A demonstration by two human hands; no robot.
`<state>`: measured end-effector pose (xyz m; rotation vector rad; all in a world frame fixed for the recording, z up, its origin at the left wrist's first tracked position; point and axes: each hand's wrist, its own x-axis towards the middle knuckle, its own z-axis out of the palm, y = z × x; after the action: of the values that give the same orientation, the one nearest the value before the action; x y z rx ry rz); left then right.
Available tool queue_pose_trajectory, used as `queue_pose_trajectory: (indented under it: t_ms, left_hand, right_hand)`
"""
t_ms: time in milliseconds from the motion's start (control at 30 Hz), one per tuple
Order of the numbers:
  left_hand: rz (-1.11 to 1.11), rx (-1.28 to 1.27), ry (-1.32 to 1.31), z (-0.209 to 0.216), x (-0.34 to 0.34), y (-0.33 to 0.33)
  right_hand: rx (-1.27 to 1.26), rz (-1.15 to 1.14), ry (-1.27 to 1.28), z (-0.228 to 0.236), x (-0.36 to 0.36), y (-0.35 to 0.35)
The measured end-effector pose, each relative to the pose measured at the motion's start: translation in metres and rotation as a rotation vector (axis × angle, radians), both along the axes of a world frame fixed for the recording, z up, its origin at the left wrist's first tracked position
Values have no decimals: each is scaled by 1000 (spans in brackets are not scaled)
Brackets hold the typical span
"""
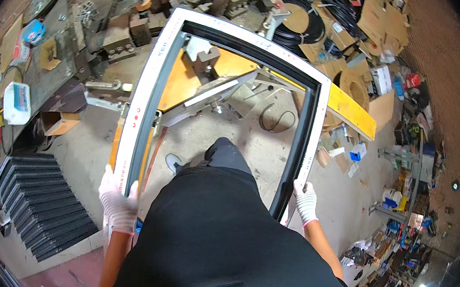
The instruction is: The person picks up a rectangular window frame and carries it to a corner-cutting machine. They position the frame on the machine and operate the cutting arm to miter the corners, repeating the process for each corner. After cutting, they lift the frame and walk back toward the work area.
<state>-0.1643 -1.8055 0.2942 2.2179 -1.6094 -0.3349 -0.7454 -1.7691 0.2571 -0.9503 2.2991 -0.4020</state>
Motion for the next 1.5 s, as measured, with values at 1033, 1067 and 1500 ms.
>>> queue_pose_trajectory:
  t_ms: [1033, 1067, 1500]
  left_hand:
    - [-42, 556, 41, -9, -66, -384]
    - [-40, 584, 38, -9, -66, -386]
    - [-40, 467, 169, -6, -60, -386]
  right_hand:
    - [64, 1423, 233, 35, 223, -569]
    - [89, 1425, 251, 35, 224, -569]
    - [108, 1426, 296, 36, 227, -567]
